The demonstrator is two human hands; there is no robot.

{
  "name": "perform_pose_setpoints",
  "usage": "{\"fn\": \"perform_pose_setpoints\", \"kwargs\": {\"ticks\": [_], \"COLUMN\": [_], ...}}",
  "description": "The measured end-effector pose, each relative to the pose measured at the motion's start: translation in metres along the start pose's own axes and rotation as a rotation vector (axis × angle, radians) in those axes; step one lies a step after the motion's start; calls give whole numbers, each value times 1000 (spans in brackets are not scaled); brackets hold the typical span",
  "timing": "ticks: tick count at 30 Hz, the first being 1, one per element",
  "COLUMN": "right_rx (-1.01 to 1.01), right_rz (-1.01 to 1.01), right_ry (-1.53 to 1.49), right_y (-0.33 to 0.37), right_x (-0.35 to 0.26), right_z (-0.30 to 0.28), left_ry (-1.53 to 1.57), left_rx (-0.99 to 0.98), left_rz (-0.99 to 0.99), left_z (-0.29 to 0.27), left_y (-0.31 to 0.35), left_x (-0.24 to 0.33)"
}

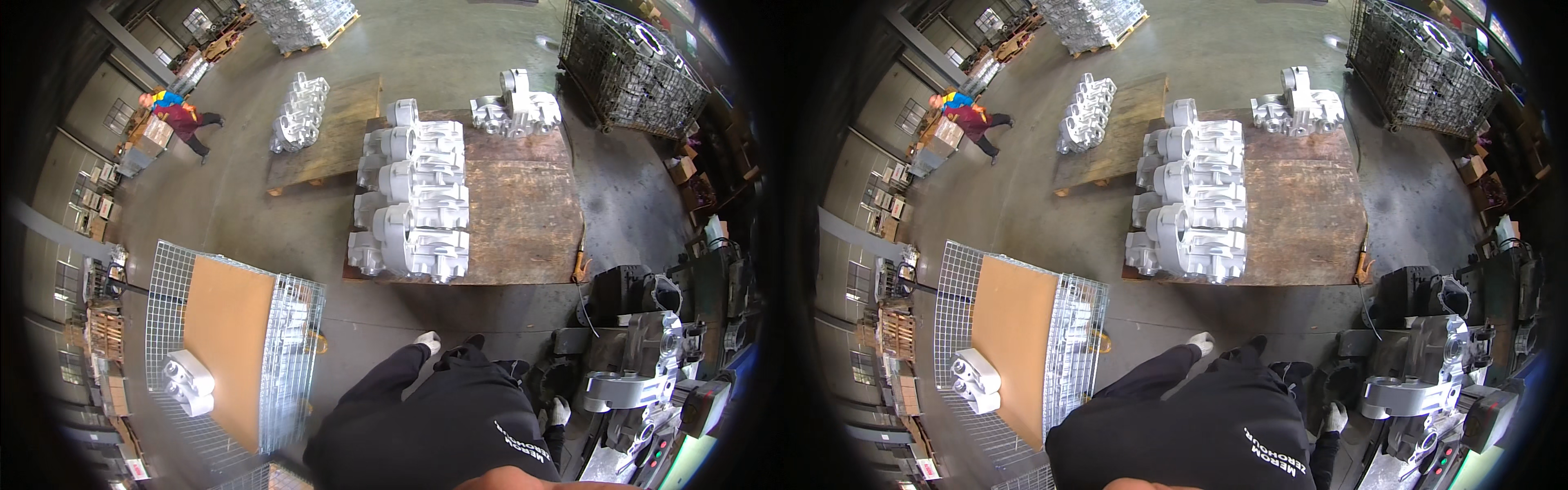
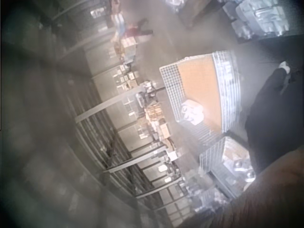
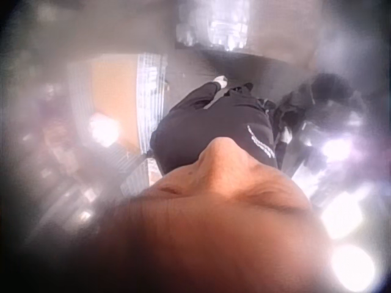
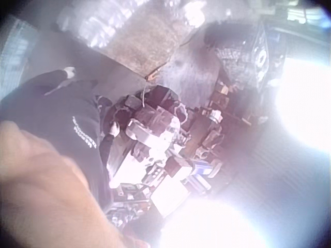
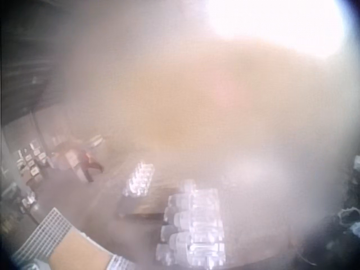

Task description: The person repeatedly picks up silver metal engine blocks from a wooden table, places them on a machine, and then removes them. They also wrap some parts in white paper and place them into a wire basket. The actions are repeated multiple times throughout the clip.

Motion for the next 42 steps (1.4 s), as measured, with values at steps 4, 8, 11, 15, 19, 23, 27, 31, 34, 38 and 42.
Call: {"fn": "perform_pose_setpoints", "kwargs": {"ticks": [4, 8, 11, 15, 19, 23, 27, 31, 34, 38, 42], "right_rx": [-35, -328, -187, -125, -54, -56, 10, 133, 225, 145, 461], "right_rz": [7, -305, -350, -349, -389, -354, -217, 182, -48, 11, 65], "right_ry": [-147, 125, 390, 393, 484, 128, -64, -453, 192, 292, 618], "right_y": [-9, -25, -24, -15, -11, -11, 7, 50, 89, 127, 136], "right_x": [46, 111, 147, 167, 178, 186, 172, 123, 66, 24, 26], "right_z": [-25, -55, -73, -76, -66, -56, -45, -30, -9, 6, 9], "left_ry": [-15, -17, -20, -11, -25, -62, -99, -102, -108, -77, 117], "left_rx": [-8, -1, -19, -49, -55, -69, -87, -129, -83, -317, -667], "left_rz": [-15, 76, 139, 229, 286, 292, 251, 238, 328, 671, 396], "left_z": [-5, -5, -2, 2, 4, 4, 5, 5, 5, 12, 22], "left_y": [1, -9, -18, -25, -32, -38, -40, -42, -50, -77, -112], "left_x": [-5, 23, 53, 88, 96, 78, 55, 39, 28, 24, 23]}}
Point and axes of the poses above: each hand's wrist, its own y-axis away from the middle knuckle, its own z-axis out of the palm, x = y × z, the point moved 2 cm from there along -y, towards the middle knuckle, and after that the axes turned 4 degrees about y, right-handed, at the moved point
